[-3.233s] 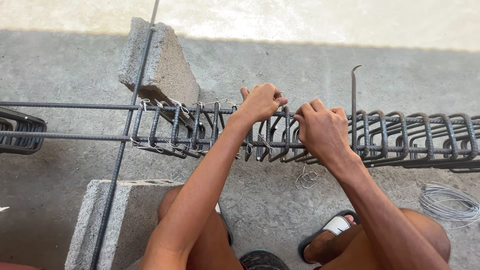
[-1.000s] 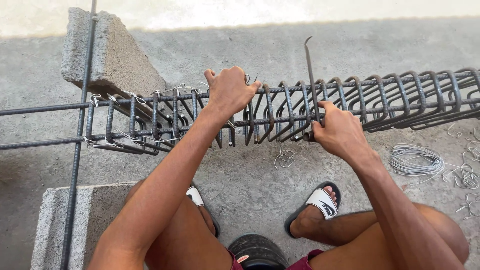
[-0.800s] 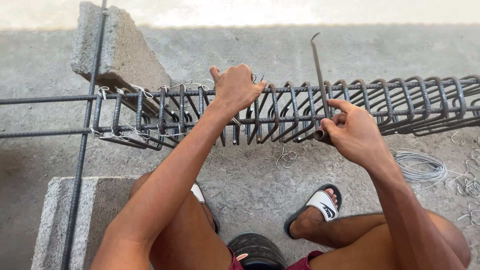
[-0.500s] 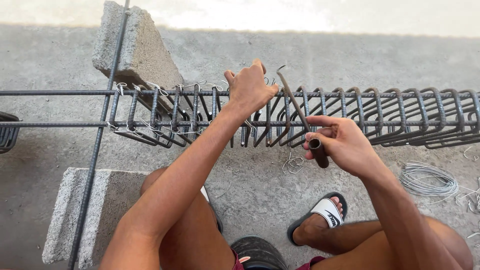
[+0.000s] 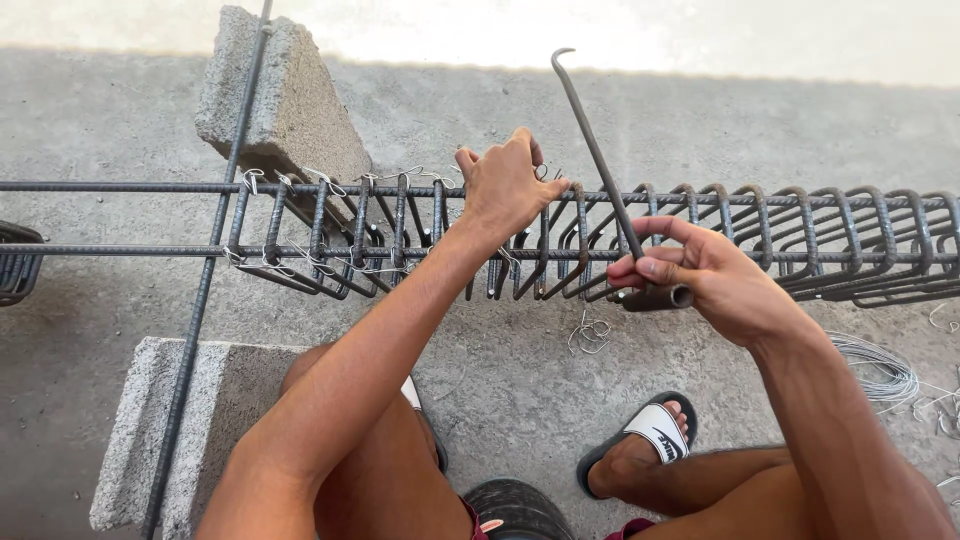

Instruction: Tying steel rebar together using wire and a manual hook tool

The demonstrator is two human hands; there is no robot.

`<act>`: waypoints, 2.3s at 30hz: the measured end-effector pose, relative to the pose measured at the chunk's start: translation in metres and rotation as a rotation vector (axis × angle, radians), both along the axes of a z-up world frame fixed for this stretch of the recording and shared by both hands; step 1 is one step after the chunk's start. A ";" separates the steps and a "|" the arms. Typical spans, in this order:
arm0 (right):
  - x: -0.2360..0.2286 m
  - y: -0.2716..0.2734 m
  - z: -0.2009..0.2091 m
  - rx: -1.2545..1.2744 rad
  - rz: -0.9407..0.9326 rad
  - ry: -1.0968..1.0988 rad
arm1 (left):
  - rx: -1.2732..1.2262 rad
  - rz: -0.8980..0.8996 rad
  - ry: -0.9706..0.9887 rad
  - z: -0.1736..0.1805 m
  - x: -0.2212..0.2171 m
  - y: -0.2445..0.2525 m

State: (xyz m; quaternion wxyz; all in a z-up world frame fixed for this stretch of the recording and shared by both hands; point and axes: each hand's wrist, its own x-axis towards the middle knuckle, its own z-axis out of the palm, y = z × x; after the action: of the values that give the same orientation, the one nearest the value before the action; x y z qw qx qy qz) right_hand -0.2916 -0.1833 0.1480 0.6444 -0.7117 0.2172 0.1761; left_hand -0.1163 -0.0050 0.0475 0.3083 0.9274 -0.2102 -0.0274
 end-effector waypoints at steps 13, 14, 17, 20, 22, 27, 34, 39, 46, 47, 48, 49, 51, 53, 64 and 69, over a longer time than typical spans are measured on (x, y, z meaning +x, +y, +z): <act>-0.046 -0.063 -0.007 0.177 0.185 -0.276 | 0.021 -0.014 -0.072 -0.002 -0.004 -0.002; -0.047 -0.055 -0.003 0.052 0.228 -0.219 | 0.014 -0.014 -0.061 0.000 -0.004 -0.002; -0.050 -0.038 0.005 -0.130 0.183 -0.060 | -0.003 -0.029 -0.053 0.002 -0.005 -0.005; -0.051 -0.035 0.008 -0.227 0.117 0.052 | -0.011 -0.027 -0.065 -0.002 -0.006 -0.002; -0.050 -0.034 0.007 -0.277 0.121 0.052 | -0.013 -0.025 -0.085 -0.002 -0.003 -0.003; -0.054 -0.025 0.015 -0.986 0.149 0.157 | 0.018 -0.027 -0.048 0.005 -0.006 -0.003; -0.051 -0.030 0.040 -1.208 0.329 0.139 | 0.049 -0.056 -0.101 -0.005 -0.003 -0.007; -0.034 -0.033 0.043 -1.512 0.623 0.056 | 0.023 -0.051 -0.134 -0.009 -0.001 -0.008; -0.010 -0.027 0.063 -1.598 0.686 0.077 | 0.044 -0.023 -0.169 -0.016 -0.003 -0.009; -0.008 -0.032 0.060 -1.669 0.731 0.105 | 0.009 -0.027 -0.186 -0.017 -0.002 -0.009; -0.006 -0.038 0.057 -1.740 0.775 0.132 | -0.026 -0.031 -0.203 -0.018 -0.002 -0.009; -0.005 -0.042 0.055 -1.742 0.773 0.131 | -0.028 -0.032 -0.206 -0.018 -0.002 -0.009; -0.003 -0.051 0.049 -1.762 0.837 0.142 | -0.035 -0.041 -0.203 -0.019 -0.002 -0.008; -0.001 -0.053 0.045 -1.786 0.875 0.126 | -0.033 -0.043 -0.213 -0.016 -0.004 -0.006; -0.001 -0.048 0.045 -1.966 1.010 0.013 | -0.065 -0.072 -0.206 -0.011 -0.008 -0.002; -0.005 -0.047 0.050 -2.111 1.084 -0.122 | -0.086 -0.068 -0.240 -0.014 -0.006 -0.002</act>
State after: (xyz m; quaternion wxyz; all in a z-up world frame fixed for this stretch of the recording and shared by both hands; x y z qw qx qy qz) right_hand -0.2962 -0.2305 0.1979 -0.4102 -0.8971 -0.1056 0.1255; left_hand -0.1224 -0.0073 0.0333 0.3192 0.9022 -0.2781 0.0824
